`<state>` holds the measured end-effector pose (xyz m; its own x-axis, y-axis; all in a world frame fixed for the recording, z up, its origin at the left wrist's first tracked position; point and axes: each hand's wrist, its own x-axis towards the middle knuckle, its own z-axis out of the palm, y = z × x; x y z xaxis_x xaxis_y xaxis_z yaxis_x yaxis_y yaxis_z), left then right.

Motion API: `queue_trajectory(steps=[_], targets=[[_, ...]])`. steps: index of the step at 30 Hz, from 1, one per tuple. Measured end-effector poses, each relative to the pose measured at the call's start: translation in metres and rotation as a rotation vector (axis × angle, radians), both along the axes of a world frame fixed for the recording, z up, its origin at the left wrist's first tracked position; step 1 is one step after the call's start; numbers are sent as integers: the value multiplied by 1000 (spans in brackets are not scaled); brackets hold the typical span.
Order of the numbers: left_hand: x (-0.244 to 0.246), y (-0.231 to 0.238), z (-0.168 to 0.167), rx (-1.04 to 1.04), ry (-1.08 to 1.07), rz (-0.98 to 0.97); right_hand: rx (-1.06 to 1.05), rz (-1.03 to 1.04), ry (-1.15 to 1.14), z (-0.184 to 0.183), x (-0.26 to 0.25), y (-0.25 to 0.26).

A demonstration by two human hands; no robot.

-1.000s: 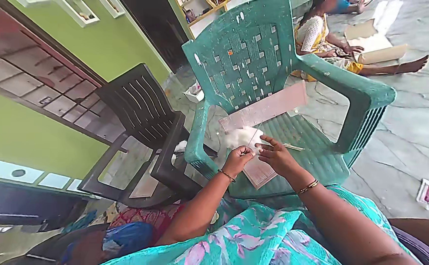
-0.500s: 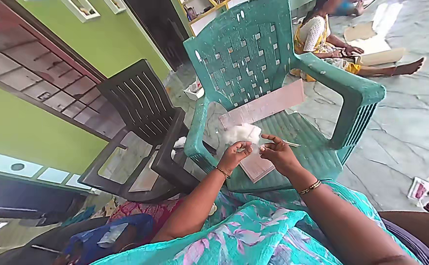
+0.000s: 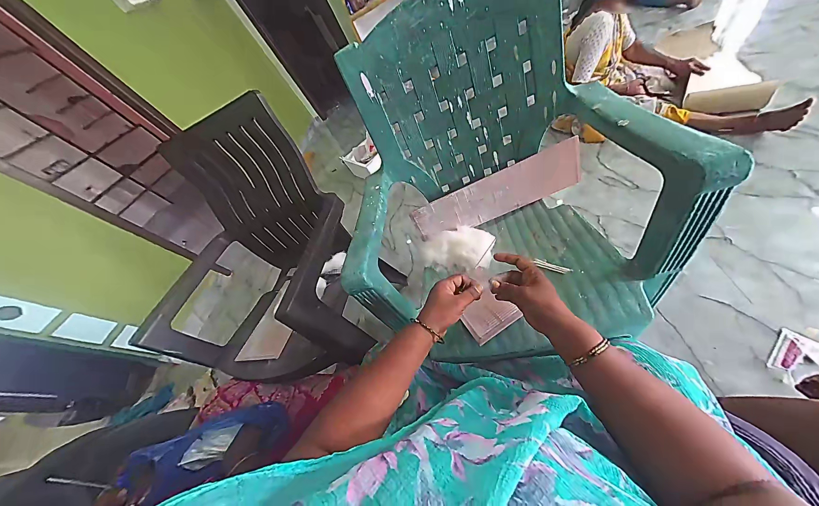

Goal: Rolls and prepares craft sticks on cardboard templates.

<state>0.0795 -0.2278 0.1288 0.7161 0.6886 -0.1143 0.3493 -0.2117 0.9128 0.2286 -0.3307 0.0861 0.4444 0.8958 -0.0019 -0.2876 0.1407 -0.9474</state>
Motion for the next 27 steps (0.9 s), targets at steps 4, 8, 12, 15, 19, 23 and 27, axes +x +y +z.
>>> queue_trajectory(steps=[4, 8, 12, 15, 19, 23, 27], targets=[[-4, 3, -6, -16, 23, 25, -25, -25, -46, -4, 2, 2], [-8, 7, -14, -45, 48, 7, -103, 32, -132, -6, -2, 7], [-13, 10, -23, -60, 119, 23, -282, 25, -452, -9, -7, 13], [-19, 15, -32, -50, 213, 27, -323, 20, -657, -12, -13, 15], [-28, 22, -45, 5, 338, 4, -373, 42, -779, -18, -22, 21], [-35, 28, -51, 47, 456, -25, -489, 17, -884, -25, -28, 29], [-43, 24, -47, 91, 462, -28, -454, -63, -1021, -34, -29, 31]])
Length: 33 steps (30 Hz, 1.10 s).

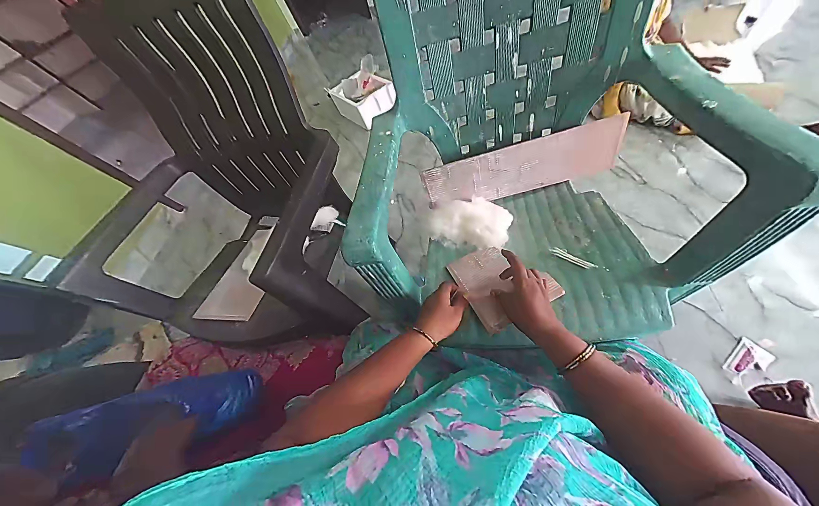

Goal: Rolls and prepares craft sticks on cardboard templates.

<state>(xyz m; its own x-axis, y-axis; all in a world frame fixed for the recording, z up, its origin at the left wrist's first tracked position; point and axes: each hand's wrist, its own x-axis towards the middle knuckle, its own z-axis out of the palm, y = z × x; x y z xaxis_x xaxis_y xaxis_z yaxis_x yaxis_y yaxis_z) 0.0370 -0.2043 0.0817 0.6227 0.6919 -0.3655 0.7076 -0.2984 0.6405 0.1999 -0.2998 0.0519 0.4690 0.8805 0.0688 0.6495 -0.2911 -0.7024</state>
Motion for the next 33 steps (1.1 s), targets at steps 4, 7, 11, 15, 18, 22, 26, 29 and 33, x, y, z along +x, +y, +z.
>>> queue_trajectory(steps=[4, 7, 11, 15, 18, 22, 26, 29, 33], targets=[[-6, -5, 2, 95, -27, -70, -11, -59, -76, 0, 0, 0], [-5, -4, 1, 123, -40, -82, -27, -92, -105, 2, 1, 1], [-2, 1, 5, 105, 22, -143, -42, -112, -118, 2, 4, 0], [-2, 3, 8, 106, 115, -182, -67, -111, -130, 0, 6, -1], [1, 4, 11, 114, 174, -181, -75, -115, -112, 2, 9, 0], [7, 6, 14, 140, 236, -173, -51, -125, -113, 4, 16, 0], [11, 9, 13, 162, 254, -198, 100, -31, -201, 0, 15, -5], [12, 10, 14, 170, 260, -213, 208, 90, -271, -9, 4, -5], [12, 10, 17, 185, 257, -217, 177, 161, -312, -15, -7, 0]])
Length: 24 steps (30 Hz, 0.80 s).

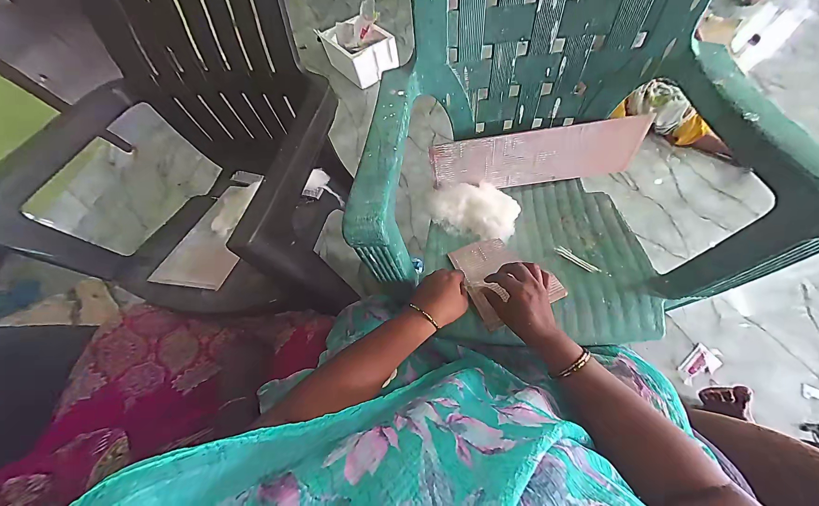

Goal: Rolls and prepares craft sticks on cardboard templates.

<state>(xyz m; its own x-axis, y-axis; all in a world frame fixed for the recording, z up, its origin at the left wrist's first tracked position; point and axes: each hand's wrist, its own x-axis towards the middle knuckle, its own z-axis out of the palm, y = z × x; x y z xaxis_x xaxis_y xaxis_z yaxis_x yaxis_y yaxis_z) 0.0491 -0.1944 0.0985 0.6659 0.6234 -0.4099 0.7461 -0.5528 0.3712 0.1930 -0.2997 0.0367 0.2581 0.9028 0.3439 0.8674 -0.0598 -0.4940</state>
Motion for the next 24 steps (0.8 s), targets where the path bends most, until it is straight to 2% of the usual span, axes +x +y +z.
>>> queue_trajectory(steps=[13, 19, 21, 24], targets=[[2, 0, -1, 2, 21, 0, -1, -12, -187, -4, 4, 8], [0, 1, -3, 18, 14, -28, -25, -63, -14, 9, 15, 4], [0, 1, -3, 19, 15, -23, -26, -90, -20, 11, 21, 8], [1, 1, -3, 22, 25, -18, -139, 67, -63, 13, 26, 16]])
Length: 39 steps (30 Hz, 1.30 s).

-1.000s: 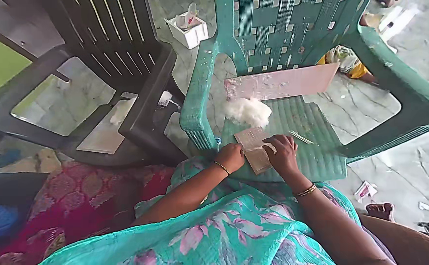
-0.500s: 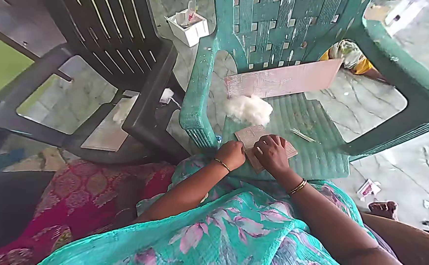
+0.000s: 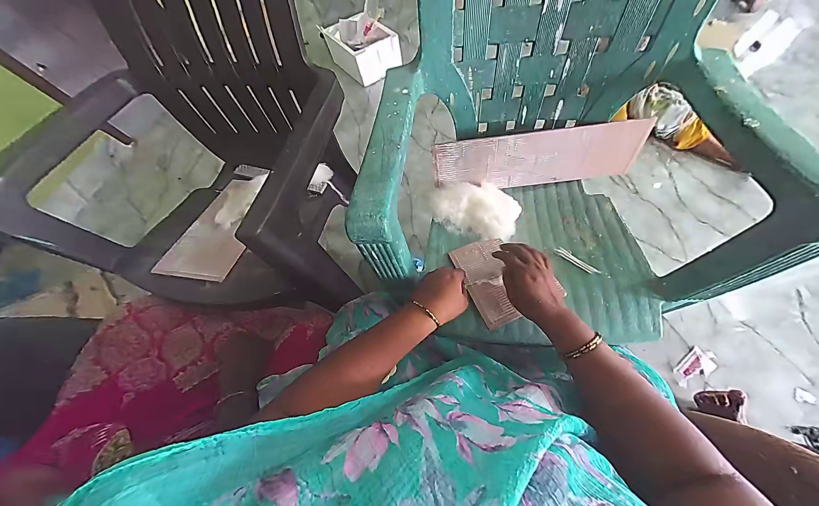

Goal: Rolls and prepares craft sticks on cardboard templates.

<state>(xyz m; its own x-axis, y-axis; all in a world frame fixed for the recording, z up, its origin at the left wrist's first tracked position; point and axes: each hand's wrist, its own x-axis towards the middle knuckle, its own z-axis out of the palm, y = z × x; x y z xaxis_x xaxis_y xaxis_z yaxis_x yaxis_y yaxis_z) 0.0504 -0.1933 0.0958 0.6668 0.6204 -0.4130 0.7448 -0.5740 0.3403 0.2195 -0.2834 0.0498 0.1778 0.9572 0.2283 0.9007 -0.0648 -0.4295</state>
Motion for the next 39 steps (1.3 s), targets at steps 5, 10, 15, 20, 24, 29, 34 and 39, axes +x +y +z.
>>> queue_trajectory(steps=[5, 10, 15, 20, 24, 29, 34, 39], targets=[[0, -1, 1, 3, 23, -24, -450, 240, -105, 2, -8, -1], [-7, -10, 2, -66, -1, -51, -606, 285, -138, 16, -8, -36], [-10, -17, 0, -123, -31, -88, -477, 292, -105, 15, 4, -70], [-12, -11, -4, -70, -114, -43, -363, 160, -97, 13, 14, -56], [-10, -3, -5, 0, -90, -41, -348, 200, -111, 8, 11, -17], [-9, 1, -9, 16, -59, -48, -492, 259, -154, 2, 2, 5], [-15, -10, -9, -96, -93, -109, -549, 365, -143, 10, 2, -41], [-18, -17, -6, -188, -131, -143, -291, 453, -114, 12, 18, -82]])
